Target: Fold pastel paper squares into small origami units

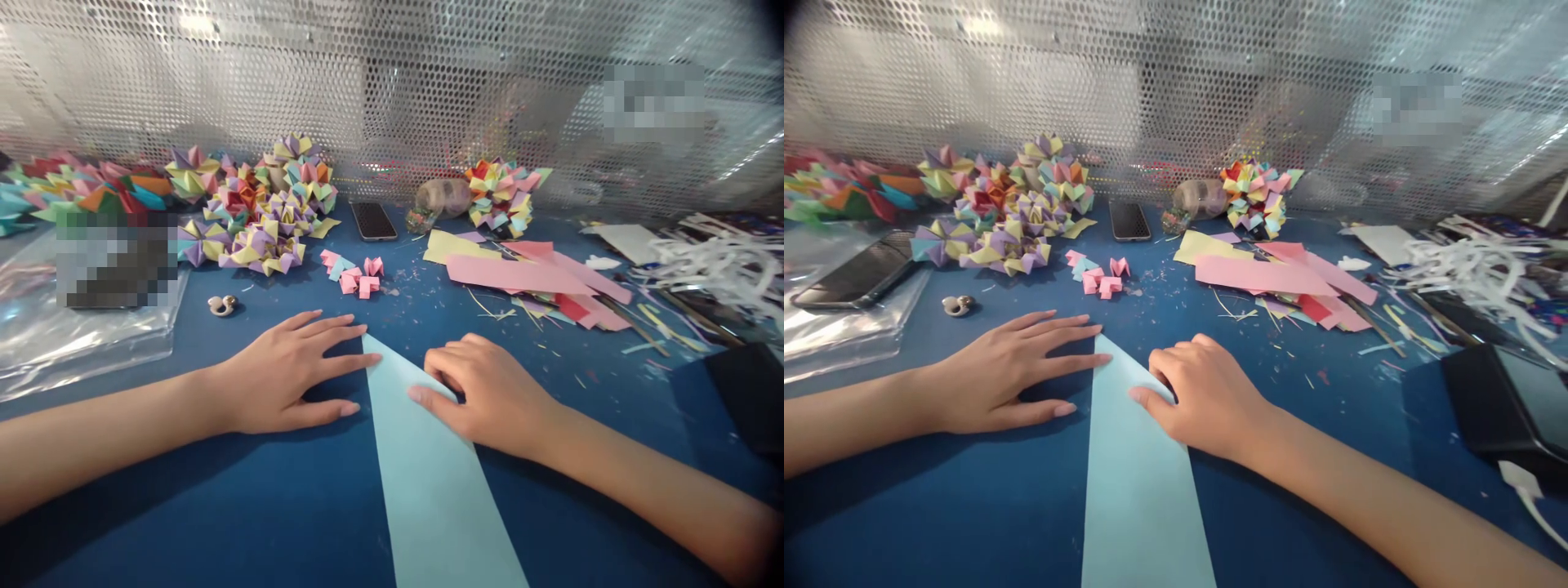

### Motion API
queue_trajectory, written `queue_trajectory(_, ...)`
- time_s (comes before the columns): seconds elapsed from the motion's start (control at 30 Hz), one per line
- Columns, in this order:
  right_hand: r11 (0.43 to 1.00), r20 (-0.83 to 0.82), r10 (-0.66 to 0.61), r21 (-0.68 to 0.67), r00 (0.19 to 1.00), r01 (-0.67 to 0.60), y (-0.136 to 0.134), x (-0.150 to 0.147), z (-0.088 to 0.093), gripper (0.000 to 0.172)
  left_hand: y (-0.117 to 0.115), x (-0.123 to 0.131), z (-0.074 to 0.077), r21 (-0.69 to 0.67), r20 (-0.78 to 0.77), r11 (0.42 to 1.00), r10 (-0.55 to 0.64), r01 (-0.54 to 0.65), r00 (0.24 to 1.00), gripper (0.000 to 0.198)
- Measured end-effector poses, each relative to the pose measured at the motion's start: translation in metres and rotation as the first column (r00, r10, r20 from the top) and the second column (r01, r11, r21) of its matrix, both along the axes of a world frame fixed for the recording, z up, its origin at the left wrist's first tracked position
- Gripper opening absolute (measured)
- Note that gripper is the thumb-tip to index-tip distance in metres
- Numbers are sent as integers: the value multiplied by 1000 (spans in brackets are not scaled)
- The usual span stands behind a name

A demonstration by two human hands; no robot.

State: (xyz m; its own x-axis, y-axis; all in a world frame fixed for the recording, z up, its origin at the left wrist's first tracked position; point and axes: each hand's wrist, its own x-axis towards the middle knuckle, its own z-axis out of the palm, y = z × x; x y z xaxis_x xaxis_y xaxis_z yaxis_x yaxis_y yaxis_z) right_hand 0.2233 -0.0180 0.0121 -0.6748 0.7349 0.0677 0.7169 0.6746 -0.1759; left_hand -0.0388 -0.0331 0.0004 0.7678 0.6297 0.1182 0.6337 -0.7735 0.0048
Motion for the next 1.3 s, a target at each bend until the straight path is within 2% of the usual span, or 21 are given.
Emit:
queue_trajectory(0.1, 997, -110, 10, -72, 994, -18, -1, 0, 1, 35, 0, 0, 0, -12, 1, 1000, -2, 2, 1000, 52)
queue_trajectory(0.17, 998, -284, 2, -62, 959, -20, 0, 2, 3, 31, 0, 0, -1, -10, 27, 1000, 12, -12, 1000, 58)
queue_trajectory(0.23, 994, -521, 3, 95, 853, 54, 2, 7, 6, 25, -1, -2, -3, 20, 88, 999, 49, -51, 995, 70)
queue_trajectory(0.27, 970, -617, 36, 211, 786, 122, 3, 9, 8, 19, -1, -3, -5, 43, 129, 996, 68, -74, 989, 76)
queue_trajectory(0.3, 924, -670, 96, 335, 736, 185, 4, 12, 9, 13, -1, -4, -6, 67, 169, 994, 76, -89, 983, 82)
queue_trajectory(0.33, 867, -669, 164, 448, 725, 217, 4, 15, 9, 10, -1, -5, -7, 93, 206, 992, 70, -91, 976, 86)
queue_trajectory(0.37, 815, -619, 230, 544, 751, 200, 5, 17, 9, 15, -2, -5, -7, 118, 237, 990, 49, -79, 970, 89)
queue_trajectory(0.43, 752, -433, 331, 658, 838, 43, 5, 18, 5, 27, -3, -5, -7, 157, 292, 987, -17, -31, 956, 92)
queue_trajectory(0.5, 719, -258, 426, 679, 867, -151, 5, 16, -3, 28, -5, -3, -5, 177, 341, 983, -99, 39, 935, 85)
queue_trajectory(0.53, 703, -219, 470, 678, 855, -213, 6, 15, -7, 25, -7, -2, -4, 178, 357, 981, -132, 72, 925, 74)
queue_trajectory(0.57, 693, -184, 510, 666, 840, -275, 6, 13, -11, 22, -8, 0, -3, 169, 362, 980, -159, 103, 919, 59)
queue_trajectory(0.63, 710, -147, 543, 606, 827, -359, 7, 10, -16, 16, -10, 3, -2, 135, 348, 979, -188, 150, 918, 33)
queue_trajectory(0.7, 733, -120, 551, 543, 826, -410, 7, 9, -17, 13, -12, 4, -3, 93, 323, 980, -195, 174, 926, 30)
queue_trajectory(0.8, 746, -91, 557, 492, 825, -449, 8, 9, -16, 12, -13, 3, -6, 72, 307, 975, -224, 212, 925, 30)
queue_trajectory(0.9, 732, -70, 554, 517, 830, -445, 6, 9, -14, 11, -15, 1, -5, 117, 285, 965, -260, 235, 923, 30)
queue_trajectory(0.97, 689, -50, 542, 598, 839, -409, 3, 11, -9, 8, -19, 2, 0, 196, 255, 951, -286, 241, 923, 34)
queue_trajectory(1.07, 557, -15, 543, 755, 840, -347, -5, 19, 6, 14, -31, 6, 16, 338, 221, 915, -306, 221, 926, 42)
queue_trajectory(1.1, 506, 2, 549, 795, 836, -334, -8, 22, 13, 16, -35, 8, 22, 377, 226, 910, -273, 175, 935, 43)
queue_trajectory(1.17, 457, 58, 516, 825, 854, -332, -13, 29, 24, 14, -42, 13, 32, 474, 221, 873, -239, 110, 945, 41)
queue_trajectory(1.23, 439, 65, 501, 840, 863, -318, -13, 31, 28, 17, -42, 16, 36, 547, 167, 824, -279, 147, 946, 39)
queue_trajectory(1.3, 458, 59, 516, 824, 855, -333, -6, 29, 22, 15, -33, 17, 32, 539, 69, 800, -355, 265, 932, 35)
